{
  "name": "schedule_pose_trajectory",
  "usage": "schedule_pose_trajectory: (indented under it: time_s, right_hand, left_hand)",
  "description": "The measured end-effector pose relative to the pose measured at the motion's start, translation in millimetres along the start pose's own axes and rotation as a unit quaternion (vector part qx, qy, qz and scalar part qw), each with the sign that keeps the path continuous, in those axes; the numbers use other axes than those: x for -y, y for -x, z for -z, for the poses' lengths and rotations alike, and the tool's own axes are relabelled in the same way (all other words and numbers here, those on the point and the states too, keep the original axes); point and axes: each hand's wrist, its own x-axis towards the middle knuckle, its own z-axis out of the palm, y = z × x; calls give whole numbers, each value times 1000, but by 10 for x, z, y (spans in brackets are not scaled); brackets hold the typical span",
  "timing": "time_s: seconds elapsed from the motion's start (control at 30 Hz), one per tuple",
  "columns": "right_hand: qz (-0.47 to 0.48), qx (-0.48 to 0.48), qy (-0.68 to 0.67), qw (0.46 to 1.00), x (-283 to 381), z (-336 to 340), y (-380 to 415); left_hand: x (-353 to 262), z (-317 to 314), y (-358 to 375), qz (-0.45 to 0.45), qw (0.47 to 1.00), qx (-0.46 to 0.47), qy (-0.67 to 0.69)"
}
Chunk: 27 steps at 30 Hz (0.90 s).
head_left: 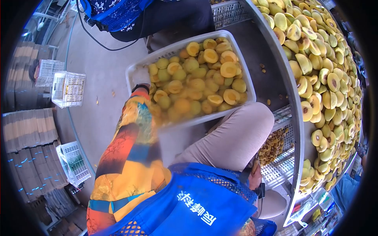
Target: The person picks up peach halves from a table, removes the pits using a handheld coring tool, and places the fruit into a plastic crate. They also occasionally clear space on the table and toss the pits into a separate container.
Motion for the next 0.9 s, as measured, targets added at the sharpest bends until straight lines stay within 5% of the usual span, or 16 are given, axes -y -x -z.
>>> schedule_pose_trajectory:
  time_s: [0.03,0.13,0.23,0.33,0.37,0.47,0.57,0.67,0.73,0.8,0.87,0.9]
  right_hand:
    - [13,-8,5,1000,-57,-34,-4]
    - [49,-62,13,997,-270,-135,-41]
    - [-11,-91,-32,995,-148,-103,-9]
    - [-42,-7,-11,999,-257,-126,-56]
    - [-26,-2,-4,1000,-263,-121,-72]
    - [0,-1,3,1000,-213,-129,-131]
    - [-55,4,9,998,-34,-32,-100]
    - [56,-92,5,994,-354,-225,-90]
    - [114,-108,12,988,-388,-225,-108]
    - [118,-103,8,988,-351,-242,-111]
    - [92,-89,1,992,-315,-244,-126]
    - [83,-77,0,994,-297,-238,-129]
  left_hand:
    - [13,-145,-125,60,996,-62,-21]
    - [51,-226,-274,-27,996,-69,-59]
    - [-648,530,50,-136,981,-70,-123]
    - [-1328,486,166,-362,904,-201,104]
    - [-1578,533,233,-406,901,-116,98]
    - [-2180,217,284,-438,893,-91,44]
    - [-2445,-76,236,-371,924,-86,20]
    - [-2393,-35,162,-368,928,-40,25]
    - [-2250,278,288,-257,936,-77,229]
    - [-1961,442,252,-129,883,-53,447]
    - [-1639,482,130,89,777,86,617]
    - [-1488,571,139,113,776,138,605]
